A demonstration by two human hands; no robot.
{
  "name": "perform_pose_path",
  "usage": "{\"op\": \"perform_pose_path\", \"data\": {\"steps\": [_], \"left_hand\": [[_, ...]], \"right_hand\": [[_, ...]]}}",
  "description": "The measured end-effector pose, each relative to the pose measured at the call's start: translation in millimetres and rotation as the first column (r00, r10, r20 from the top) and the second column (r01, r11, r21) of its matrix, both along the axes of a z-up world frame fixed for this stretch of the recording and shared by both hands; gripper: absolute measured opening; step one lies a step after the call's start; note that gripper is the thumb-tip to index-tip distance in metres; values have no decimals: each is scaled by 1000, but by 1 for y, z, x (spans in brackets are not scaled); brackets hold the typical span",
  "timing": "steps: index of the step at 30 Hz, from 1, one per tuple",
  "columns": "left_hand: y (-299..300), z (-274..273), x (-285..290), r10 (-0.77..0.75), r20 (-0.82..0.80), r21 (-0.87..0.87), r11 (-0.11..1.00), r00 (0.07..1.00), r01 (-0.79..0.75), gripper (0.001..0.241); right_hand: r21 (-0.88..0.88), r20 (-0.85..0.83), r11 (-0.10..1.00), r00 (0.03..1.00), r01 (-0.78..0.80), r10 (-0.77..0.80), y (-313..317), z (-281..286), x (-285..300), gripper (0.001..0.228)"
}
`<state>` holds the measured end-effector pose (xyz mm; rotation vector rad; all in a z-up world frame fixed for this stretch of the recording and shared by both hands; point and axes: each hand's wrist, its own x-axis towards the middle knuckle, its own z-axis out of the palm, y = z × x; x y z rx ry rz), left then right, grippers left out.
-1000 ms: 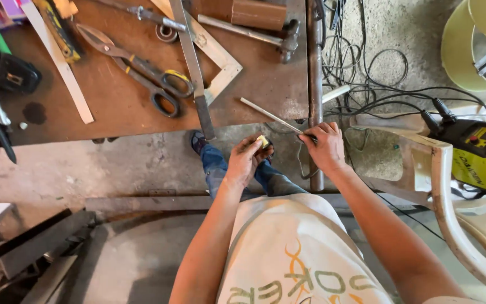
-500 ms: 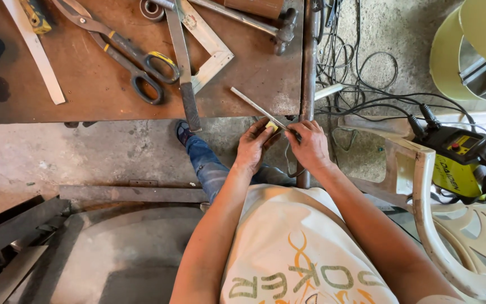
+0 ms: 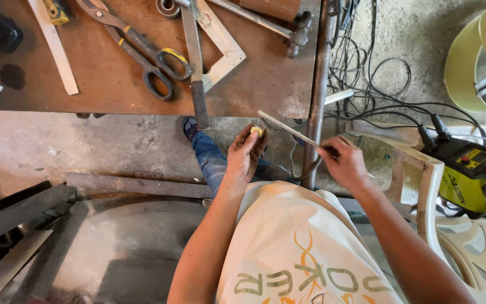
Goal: The person fits a bearing onto a metal shaft at a workbench. They hammer the bearing with a mallet over a yellow block, file the shaft end, then press and twist the bearing onto the shaft by hand to seat it.
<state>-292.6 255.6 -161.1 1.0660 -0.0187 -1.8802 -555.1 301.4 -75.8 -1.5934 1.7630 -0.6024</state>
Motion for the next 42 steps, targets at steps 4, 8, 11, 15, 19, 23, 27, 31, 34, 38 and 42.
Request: {"op": "perform_pose_path", "data": {"steps": [4,8,11,15,19,23,27,31,34,38,42], "left_hand": [[-2,8,-1,87,-50,-12,996,995,-88,44],[-2,2,-14,95,-44,-5,995,994,-95,43],[5,-10,-17,119,2,-89,989,993,-119,40],[-10,6,-11,217,-9,-19,976,976,-217,41],[-11,17,-19,189,-12,-44,981,982,-190,40],[-5,-6,-29,139,43,-92,987,989,-134,43],[1,-39,-41,-43,95,-83,995,995,51,43],[0,-39,-40,-174,143,-109,976,974,190,45],[-5,-25,-35,-233,140,-53,969,962,242,47],[1,-27,-37,-273,84,-119,952,958,281,48],[2,-33,-34,-251,66,-103,961,966,257,49]], "right_hand": [[82,11,997,1000,6,-7,14,5,-10,17],[49,0,999,1000,-8,8,16,9,-9,18],[-86,24,995,999,-41,44,24,1,-13,16],[47,-25,999,1000,-1,2,19,-18,-15,20],[158,-14,986,999,48,-46,23,-19,-16,21],[183,-29,981,998,62,-58,9,-14,4,21],[67,-20,994,997,82,-81,-13,-33,30,18],[-128,22,991,999,32,-29,-31,-41,51,13],[-90,26,996,999,30,-28,-33,-45,51,15],[-44,43,999,999,25,-23,-37,-56,52,19],[153,72,984,992,91,-103,-44,-63,57,28]]}}
